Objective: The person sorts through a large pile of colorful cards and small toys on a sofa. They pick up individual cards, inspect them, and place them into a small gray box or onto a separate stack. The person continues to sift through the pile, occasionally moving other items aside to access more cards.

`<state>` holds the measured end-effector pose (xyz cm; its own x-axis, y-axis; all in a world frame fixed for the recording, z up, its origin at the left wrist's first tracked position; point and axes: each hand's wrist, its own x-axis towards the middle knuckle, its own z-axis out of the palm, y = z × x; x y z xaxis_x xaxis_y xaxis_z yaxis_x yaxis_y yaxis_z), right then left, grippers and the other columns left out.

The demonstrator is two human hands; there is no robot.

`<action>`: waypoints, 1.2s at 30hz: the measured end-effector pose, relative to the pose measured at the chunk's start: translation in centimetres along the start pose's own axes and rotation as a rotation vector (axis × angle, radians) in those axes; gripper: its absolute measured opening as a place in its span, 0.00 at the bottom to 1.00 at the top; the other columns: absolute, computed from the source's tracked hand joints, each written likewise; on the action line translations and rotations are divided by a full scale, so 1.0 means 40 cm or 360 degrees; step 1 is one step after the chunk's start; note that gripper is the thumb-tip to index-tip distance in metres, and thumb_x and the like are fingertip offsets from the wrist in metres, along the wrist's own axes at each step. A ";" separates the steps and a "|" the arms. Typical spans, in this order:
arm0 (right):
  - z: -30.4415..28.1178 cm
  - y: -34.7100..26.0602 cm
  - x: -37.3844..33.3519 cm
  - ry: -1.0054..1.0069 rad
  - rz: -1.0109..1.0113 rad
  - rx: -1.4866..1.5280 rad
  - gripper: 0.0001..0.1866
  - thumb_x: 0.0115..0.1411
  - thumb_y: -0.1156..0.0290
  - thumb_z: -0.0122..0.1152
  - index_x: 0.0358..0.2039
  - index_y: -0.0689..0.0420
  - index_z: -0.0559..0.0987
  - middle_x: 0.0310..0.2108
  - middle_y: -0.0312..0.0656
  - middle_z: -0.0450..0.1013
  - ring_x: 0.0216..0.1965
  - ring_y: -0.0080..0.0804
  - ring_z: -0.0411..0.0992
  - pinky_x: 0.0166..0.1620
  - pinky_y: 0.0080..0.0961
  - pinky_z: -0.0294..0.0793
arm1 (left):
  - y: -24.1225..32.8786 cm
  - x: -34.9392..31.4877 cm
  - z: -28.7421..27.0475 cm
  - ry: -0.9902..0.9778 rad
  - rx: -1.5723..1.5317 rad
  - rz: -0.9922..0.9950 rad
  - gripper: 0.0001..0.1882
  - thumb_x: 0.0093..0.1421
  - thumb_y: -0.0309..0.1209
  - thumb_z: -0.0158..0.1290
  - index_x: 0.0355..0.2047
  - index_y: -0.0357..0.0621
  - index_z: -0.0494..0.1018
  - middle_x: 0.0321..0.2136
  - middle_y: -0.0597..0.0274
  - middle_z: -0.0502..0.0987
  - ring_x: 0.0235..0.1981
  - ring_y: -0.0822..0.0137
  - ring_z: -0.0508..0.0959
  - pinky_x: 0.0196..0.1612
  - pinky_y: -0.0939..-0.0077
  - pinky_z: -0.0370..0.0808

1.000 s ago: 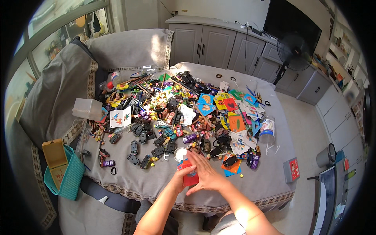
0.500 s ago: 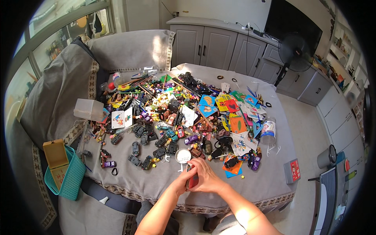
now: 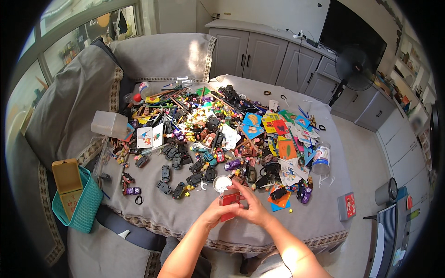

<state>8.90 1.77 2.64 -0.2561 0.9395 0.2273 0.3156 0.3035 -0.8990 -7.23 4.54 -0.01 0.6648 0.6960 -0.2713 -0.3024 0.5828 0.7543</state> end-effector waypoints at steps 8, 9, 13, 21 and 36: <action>0.003 0.021 -0.001 0.0248 0.0361 0.0618 0.05 0.57 0.73 0.57 0.33 0.59 0.73 0.34 0.31 0.69 0.38 0.19 0.66 0.44 0.18 0.66 | -0.004 -0.001 -0.004 -0.0188 0.0150 -0.0184 0.35 0.47 0.31 0.60 0.55 0.45 0.59 0.42 0.61 0.71 0.40 0.70 0.74 0.42 0.76 0.71; 0.004 0.022 -0.005 0.0289 0.0419 0.0660 0.05 0.58 0.73 0.56 0.34 0.59 0.73 0.33 0.31 0.68 0.38 0.18 0.66 0.43 0.17 0.66 | 0.003 -0.003 0.004 -0.0194 0.0133 -0.0199 0.34 0.46 0.32 0.60 0.54 0.43 0.60 0.40 0.60 0.72 0.39 0.69 0.74 0.42 0.75 0.71; -0.025 0.073 0.006 0.0846 0.0295 0.0783 0.05 0.62 0.71 0.51 0.37 0.57 0.70 0.32 0.30 0.67 0.33 0.14 0.64 0.37 0.14 0.66 | 0.001 0.000 0.006 -0.0186 0.0096 -0.0219 0.34 0.45 0.32 0.59 0.52 0.37 0.61 0.36 0.59 0.74 0.37 0.67 0.75 0.42 0.72 0.72; -0.119 0.115 0.006 0.1130 0.0137 -0.1235 0.20 0.51 0.69 0.62 0.44 0.59 0.70 0.45 0.44 0.66 0.45 0.39 0.65 0.49 0.34 0.64 | 0.023 -0.003 -0.033 0.0024 -0.0340 0.0110 0.30 0.52 0.29 0.53 0.55 0.39 0.59 0.39 0.58 0.73 0.36 0.65 0.76 0.40 0.70 0.75; -0.068 0.172 0.300 0.0367 -0.0151 -0.1031 0.19 0.48 0.74 0.59 0.44 0.58 0.73 0.46 0.45 0.68 0.50 0.44 0.65 0.53 0.35 0.62 | 0.026 0.011 -0.032 0.0244 -0.0328 0.0188 0.30 0.53 0.33 0.55 0.55 0.42 0.59 0.41 0.59 0.72 0.40 0.65 0.76 0.41 0.70 0.74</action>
<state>10.49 15.58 0.19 -0.1312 0.8923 0.4320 0.8018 0.3518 -0.4830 -8.15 6.00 -0.10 0.5104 0.8103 -0.2881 -0.5144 0.5561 0.6528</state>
